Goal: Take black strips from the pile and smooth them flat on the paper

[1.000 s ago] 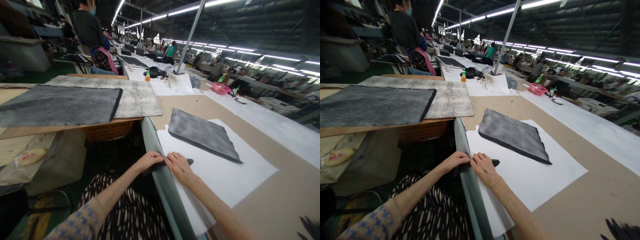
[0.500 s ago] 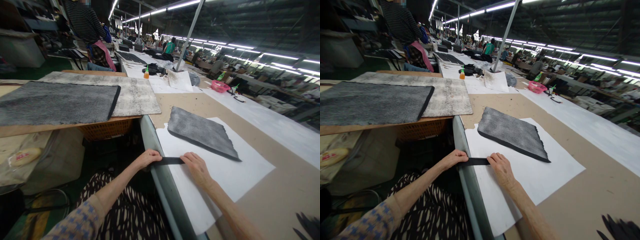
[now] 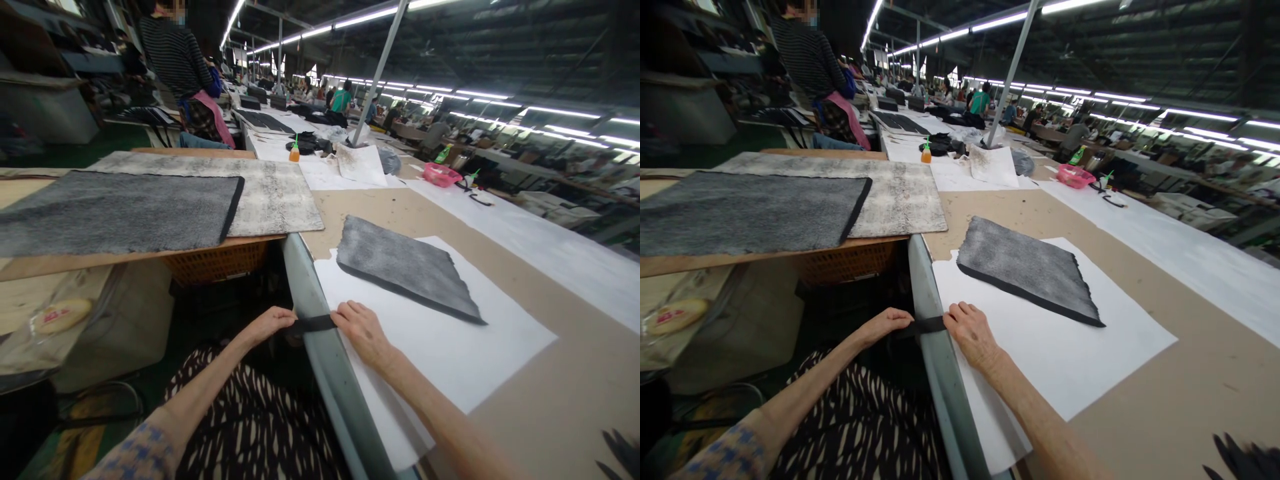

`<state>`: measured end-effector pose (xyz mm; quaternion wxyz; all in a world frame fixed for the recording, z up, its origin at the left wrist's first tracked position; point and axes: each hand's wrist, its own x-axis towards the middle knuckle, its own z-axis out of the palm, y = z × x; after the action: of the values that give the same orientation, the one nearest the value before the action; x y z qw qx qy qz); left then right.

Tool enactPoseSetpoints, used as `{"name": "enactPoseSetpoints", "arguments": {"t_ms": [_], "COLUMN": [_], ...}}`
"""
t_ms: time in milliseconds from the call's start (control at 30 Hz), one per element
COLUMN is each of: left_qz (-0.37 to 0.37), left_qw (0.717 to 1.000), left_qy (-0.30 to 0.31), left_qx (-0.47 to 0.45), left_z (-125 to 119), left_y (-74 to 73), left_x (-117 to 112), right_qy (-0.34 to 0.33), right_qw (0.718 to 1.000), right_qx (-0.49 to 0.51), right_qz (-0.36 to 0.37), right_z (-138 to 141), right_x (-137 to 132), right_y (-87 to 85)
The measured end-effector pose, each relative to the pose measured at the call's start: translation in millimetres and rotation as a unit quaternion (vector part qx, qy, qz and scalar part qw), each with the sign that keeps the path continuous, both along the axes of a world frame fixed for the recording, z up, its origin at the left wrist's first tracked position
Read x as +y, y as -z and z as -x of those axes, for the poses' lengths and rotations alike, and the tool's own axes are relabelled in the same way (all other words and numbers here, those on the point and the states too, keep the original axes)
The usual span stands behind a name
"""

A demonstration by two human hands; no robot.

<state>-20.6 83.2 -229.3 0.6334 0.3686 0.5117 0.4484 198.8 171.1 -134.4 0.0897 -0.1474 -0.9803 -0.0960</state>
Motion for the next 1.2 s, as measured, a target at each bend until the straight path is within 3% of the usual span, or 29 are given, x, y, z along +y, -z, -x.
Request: {"name": "enactPoseSetpoints", "arguments": {"t_ms": [233, 333, 433, 633, 1033, 1200], "left_qz": [-0.040, -0.046, -0.052, -0.067, -0.076, -0.043], "left_qw": [0.999, 0.999, 0.998, 0.997, 0.994, 0.997], "left_qy": [0.022, 0.008, -0.013, 0.012, 0.047, 0.006], "left_qx": [0.001, 0.010, 0.029, 0.043, 0.060, 0.063], "left_z": [-31, -47, -52, -45, -36, -18], "left_y": [-29.7, -35.6, -32.4, -25.0, -24.7, -19.6], "left_x": [17, 28, 33, 36, 35, 19], "right_qy": [0.001, 0.003, -0.007, -0.032, -0.062, -0.025], "right_qw": [1.000, 1.000, 0.999, 0.997, 0.993, 0.994], "right_qx": [-0.005, 0.001, 0.021, 0.031, -0.071, -0.067], "right_qz": [0.007, 0.022, 0.048, 0.065, -0.073, -0.077], "right_z": [-3, -5, -7, -12, -20, -38], "right_x": [1, 2, 4, 6, 10, 13], "right_y": [0.8, 1.9, 2.4, 0.4, 1.9, 4.8]}}
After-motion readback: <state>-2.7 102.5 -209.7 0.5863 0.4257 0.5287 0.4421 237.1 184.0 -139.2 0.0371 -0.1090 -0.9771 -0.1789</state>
